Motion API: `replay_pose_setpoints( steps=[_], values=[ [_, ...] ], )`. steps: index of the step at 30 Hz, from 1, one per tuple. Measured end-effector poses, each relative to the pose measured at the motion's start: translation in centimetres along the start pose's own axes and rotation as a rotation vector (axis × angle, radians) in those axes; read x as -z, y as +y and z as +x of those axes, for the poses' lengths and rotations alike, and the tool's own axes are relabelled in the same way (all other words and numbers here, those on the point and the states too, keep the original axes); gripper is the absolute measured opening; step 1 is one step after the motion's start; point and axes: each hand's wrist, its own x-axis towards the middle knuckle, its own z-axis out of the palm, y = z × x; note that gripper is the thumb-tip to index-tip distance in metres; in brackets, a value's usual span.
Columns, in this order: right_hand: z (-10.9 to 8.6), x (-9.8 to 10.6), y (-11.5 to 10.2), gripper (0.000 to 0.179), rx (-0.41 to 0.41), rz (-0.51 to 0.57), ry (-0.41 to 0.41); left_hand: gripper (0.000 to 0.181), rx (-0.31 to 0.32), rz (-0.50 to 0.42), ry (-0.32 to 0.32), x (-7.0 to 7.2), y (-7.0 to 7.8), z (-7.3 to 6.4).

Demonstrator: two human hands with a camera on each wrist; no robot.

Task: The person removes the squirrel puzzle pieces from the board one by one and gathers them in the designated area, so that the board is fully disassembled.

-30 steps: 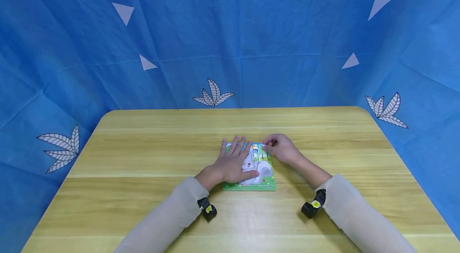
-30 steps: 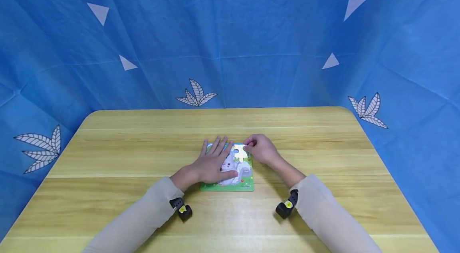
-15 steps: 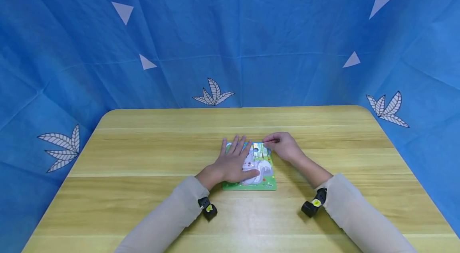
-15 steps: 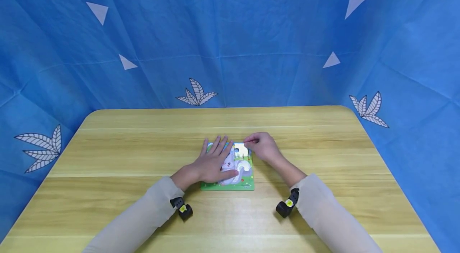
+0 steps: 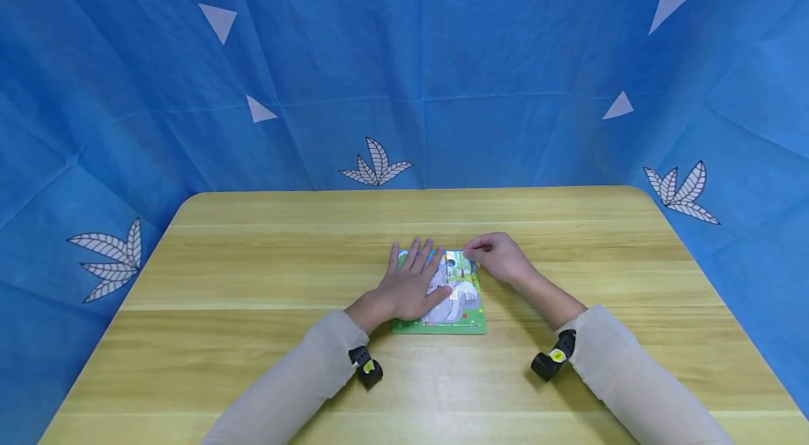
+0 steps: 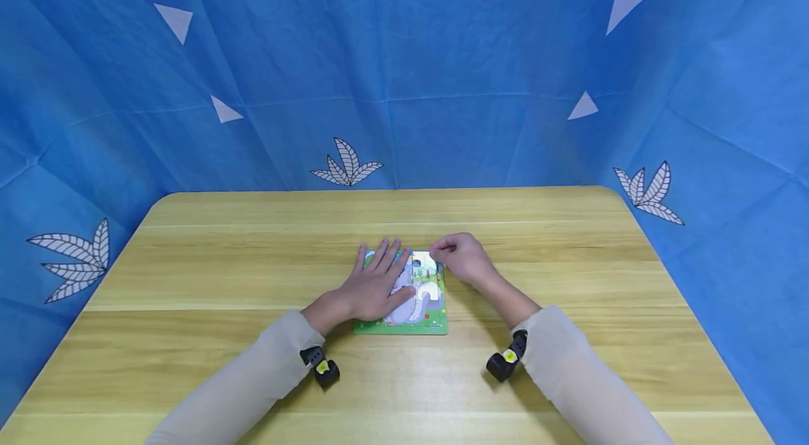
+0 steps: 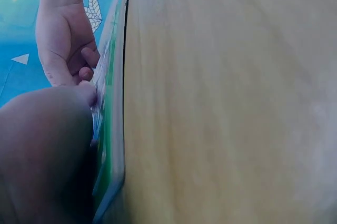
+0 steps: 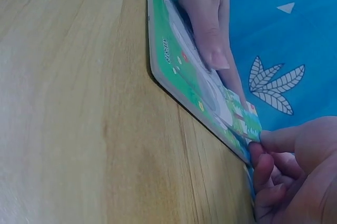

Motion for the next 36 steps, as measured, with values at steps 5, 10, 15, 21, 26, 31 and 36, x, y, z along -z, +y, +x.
replay_pose_setpoints(
  steps=[5,10,15,21,26,31,36],
  values=[
    [0.0,-0.1,0.0,0.018,-0.002,0.01,-0.002,0.08,0.025,-0.004,0.007,-0.1,0.2,0.0],
    [0.1,0.0,-0.1,0.019,-0.019,0.014,-0.004,0.08,0.05,-0.004,0.017,0.0,0.4,0.1],
    [0.1,0.2,0.0,0.021,-0.022,0.021,-0.012,0.08,0.076,-0.007,0.032,0.1,0.7,0.1],
    [0.1,0.3,0.0,0.021,-0.024,0.057,-0.013,0.08,0.092,-0.004,0.046,0.3,1.0,-0.2],
    [0.1,0.2,0.1,0.023,-0.029,0.056,-0.001,0.08,0.097,-0.012,0.043,0.1,1.0,0.0],
    [0.1,0.1,-0.1,0.023,-0.042,0.049,0.007,0.081,0.1,-0.021,0.041,0.1,1.0,-0.1],
    [0.3,0.0,-0.4,0.024,-0.06,0.06,0.028,0.081,0.099,-0.021,0.045,0.2,1.1,-0.2]
  ],
)
